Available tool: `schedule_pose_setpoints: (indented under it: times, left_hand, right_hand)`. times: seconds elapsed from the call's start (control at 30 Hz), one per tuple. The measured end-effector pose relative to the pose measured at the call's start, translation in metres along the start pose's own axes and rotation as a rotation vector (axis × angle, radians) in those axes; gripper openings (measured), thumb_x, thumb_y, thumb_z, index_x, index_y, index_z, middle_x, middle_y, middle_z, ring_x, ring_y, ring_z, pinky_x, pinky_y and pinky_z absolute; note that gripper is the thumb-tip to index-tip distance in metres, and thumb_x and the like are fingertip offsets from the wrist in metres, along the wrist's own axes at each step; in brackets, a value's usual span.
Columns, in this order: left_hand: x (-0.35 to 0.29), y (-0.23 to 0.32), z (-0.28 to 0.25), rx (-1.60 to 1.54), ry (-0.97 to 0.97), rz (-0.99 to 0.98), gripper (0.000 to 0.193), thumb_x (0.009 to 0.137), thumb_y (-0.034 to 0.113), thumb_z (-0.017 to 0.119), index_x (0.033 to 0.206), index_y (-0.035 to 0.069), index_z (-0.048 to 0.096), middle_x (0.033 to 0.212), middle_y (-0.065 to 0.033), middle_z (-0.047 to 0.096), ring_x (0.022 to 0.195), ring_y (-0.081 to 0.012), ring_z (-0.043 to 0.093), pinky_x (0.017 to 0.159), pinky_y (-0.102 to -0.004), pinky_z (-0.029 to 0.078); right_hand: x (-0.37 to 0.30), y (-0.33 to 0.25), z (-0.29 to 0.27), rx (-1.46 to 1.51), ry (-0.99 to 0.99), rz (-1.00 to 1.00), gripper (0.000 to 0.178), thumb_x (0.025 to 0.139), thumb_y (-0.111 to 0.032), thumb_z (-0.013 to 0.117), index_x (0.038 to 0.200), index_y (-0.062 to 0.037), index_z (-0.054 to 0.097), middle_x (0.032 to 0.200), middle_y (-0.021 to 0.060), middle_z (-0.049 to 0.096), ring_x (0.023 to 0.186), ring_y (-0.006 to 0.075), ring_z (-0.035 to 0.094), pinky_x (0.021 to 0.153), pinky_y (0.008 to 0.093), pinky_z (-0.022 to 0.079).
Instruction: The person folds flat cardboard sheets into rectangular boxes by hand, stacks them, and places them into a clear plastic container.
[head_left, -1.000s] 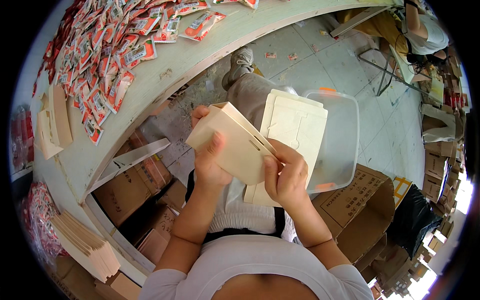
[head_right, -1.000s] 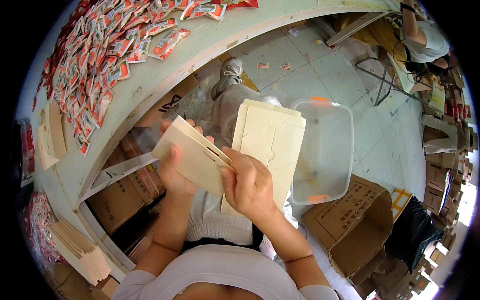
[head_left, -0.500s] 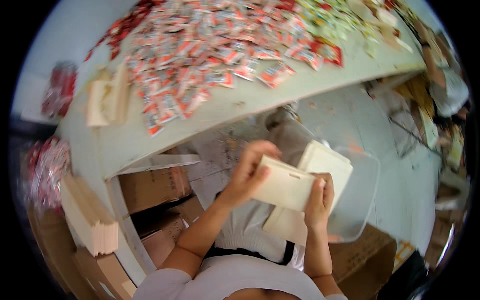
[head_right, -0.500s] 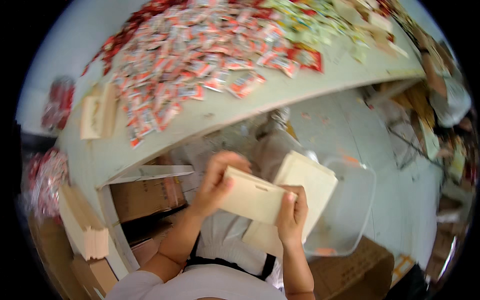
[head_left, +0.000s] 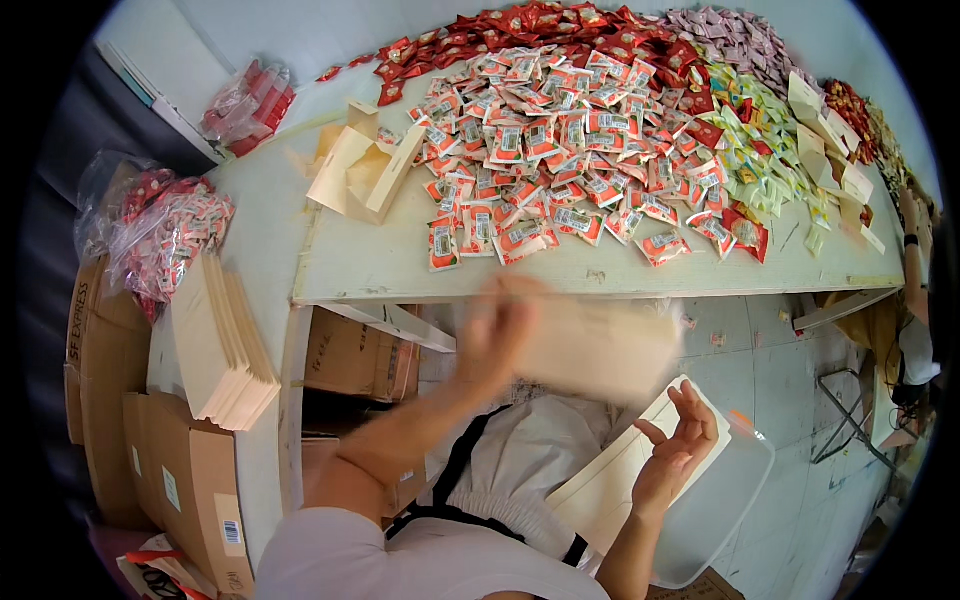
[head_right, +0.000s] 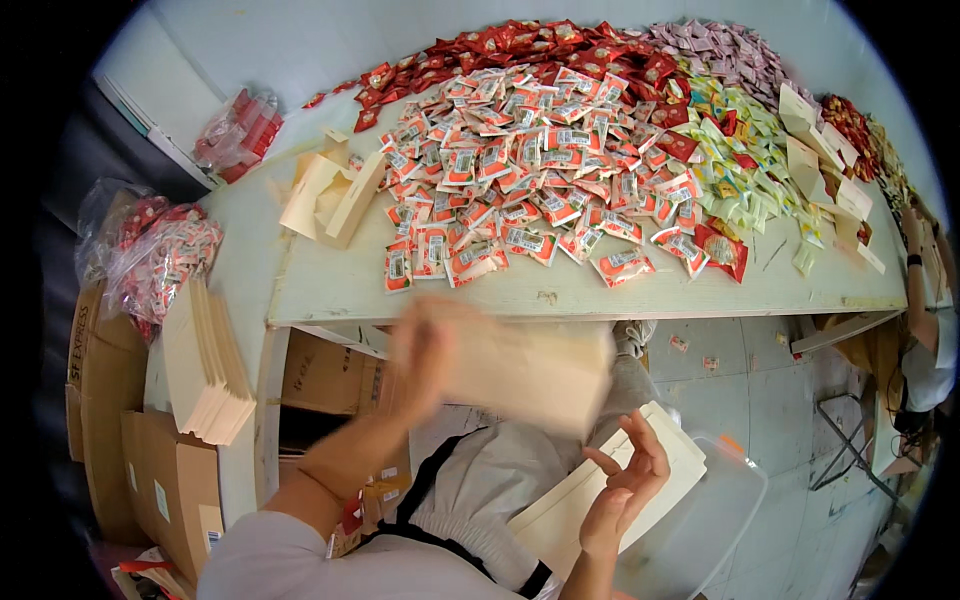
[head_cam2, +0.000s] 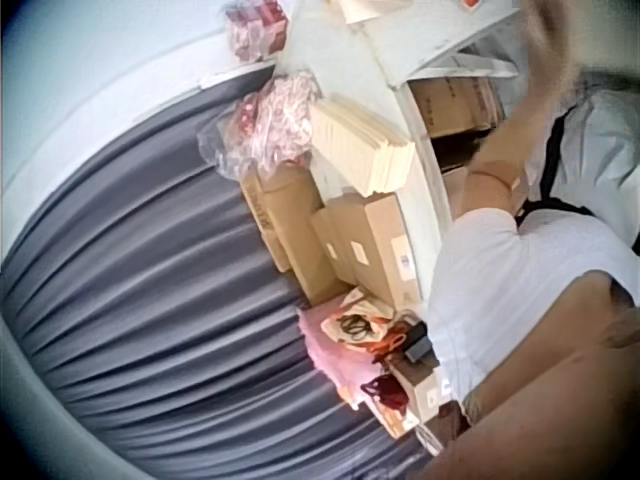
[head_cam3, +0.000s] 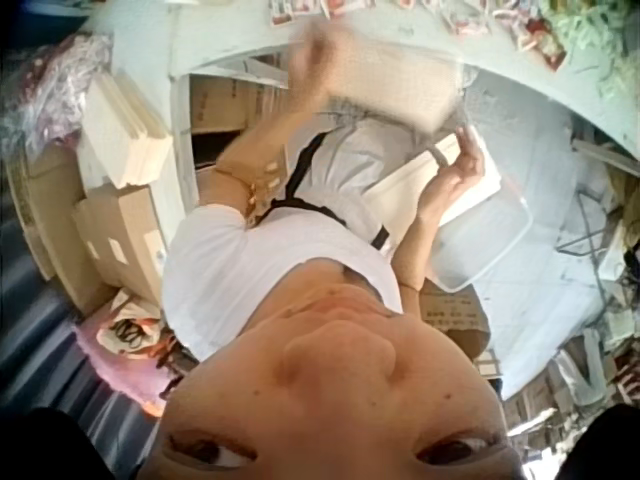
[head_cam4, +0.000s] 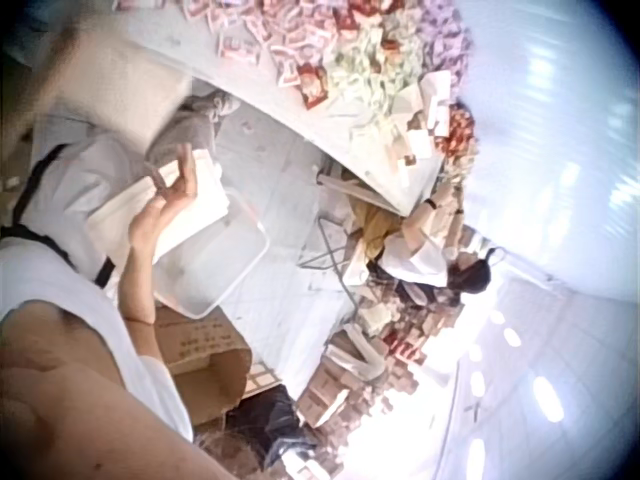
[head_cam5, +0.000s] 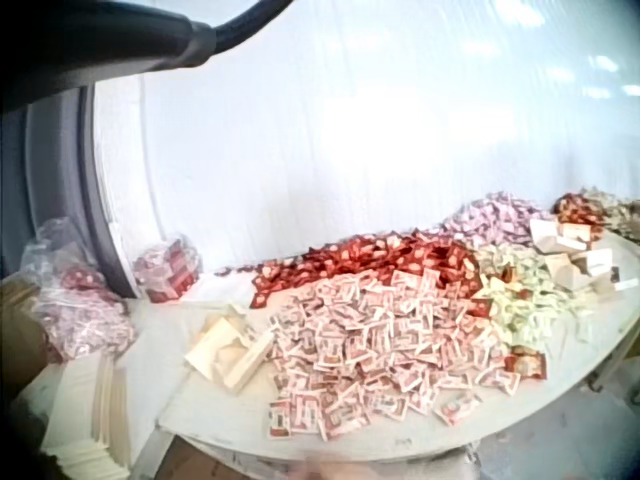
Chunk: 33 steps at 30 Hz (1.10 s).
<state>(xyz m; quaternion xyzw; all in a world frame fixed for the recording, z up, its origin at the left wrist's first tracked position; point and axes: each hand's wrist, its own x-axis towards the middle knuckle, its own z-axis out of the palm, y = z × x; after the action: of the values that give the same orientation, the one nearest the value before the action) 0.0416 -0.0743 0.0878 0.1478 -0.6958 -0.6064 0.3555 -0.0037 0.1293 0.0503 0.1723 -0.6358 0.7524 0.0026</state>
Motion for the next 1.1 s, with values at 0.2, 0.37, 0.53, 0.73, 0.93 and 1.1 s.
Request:
schedule_pose_setpoints:
  times: [0.2,0.37,0.53,0.73,0.93,1.1]
  left_hand:
    - [0.166,0.022,-0.088,0.277,0.305,0.219,0.078,0.071,0.017,0.069,0.126,-0.001,0.018,0.123,-0.0166,0.036,0.115,-0.0221,0.036,0.097,-0.0314,0.03]
    - [0.172,-0.005,-0.154,0.897,0.468,0.193,0.084,0.063,0.016,0.073,0.129,0.0,0.023,0.125,-0.0171,0.035,0.118,-0.0276,0.031,0.1,-0.036,0.025]
    - [0.116,-0.02,-0.178,1.04,0.457,0.391,0.063,0.069,0.019,0.068,0.121,0.0,0.038,0.118,-0.0152,0.041,0.112,-0.0272,0.037,0.098,-0.0365,0.026]
    - [0.107,-0.088,-0.227,0.507,0.378,-0.23,0.051,0.086,0.031,0.049,0.127,0.007,0.032,0.105,-0.008,0.046,0.087,-0.0152,0.045,0.074,-0.0264,0.04]
    - [0.145,-0.118,-0.258,0.503,0.382,0.001,0.044,0.087,0.021,0.046,0.125,0.004,0.034,0.111,-0.0117,0.041,0.088,-0.0176,0.046,0.075,-0.0272,0.04]
    - [0.082,-0.048,-0.139,0.893,0.819,0.656,0.034,0.087,0.015,0.046,0.116,-0.001,0.041,0.109,-0.0161,0.047,0.1,-0.0231,0.048,0.087,-0.0334,0.038]
  right_hand:
    - [-0.018,0.009,-0.024,0.002,-0.097,0.168,0.073,0.074,-0.063,0.048,0.12,-0.009,0.033,0.127,0.0124,0.036,0.11,0.0237,0.042,0.078,0.0353,0.046]
    - [-0.036,0.016,-0.039,-0.003,-0.068,0.189,0.064,0.079,-0.054,0.049,0.12,-0.0074,0.034,0.126,0.0112,0.038,0.106,0.0227,0.044,0.077,0.0333,0.044]
    - [-0.042,0.03,-0.092,-0.465,0.11,0.078,0.049,0.08,-0.023,0.056,0.119,-0.0002,0.037,0.122,0.0171,0.039,0.104,0.0268,0.045,0.084,0.0347,0.036]
    - [-0.04,0.049,-0.157,-1.122,0.332,0.146,0.061,0.075,-0.015,0.062,0.124,0.0052,0.033,0.119,0.0221,0.042,0.108,0.0358,0.042,0.093,0.0404,0.031]
    - [-0.071,0.064,-0.146,-0.703,0.241,0.407,0.055,0.078,-0.014,0.058,0.123,0.0066,0.034,0.113,0.0222,0.047,0.105,0.0328,0.047,0.09,0.0375,0.035]
    - [-0.086,0.046,-0.119,-0.687,0.235,0.438,0.053,0.078,-0.008,0.057,0.125,0.0016,0.035,0.117,0.0183,0.046,0.108,0.0269,0.045,0.087,0.0368,0.038]
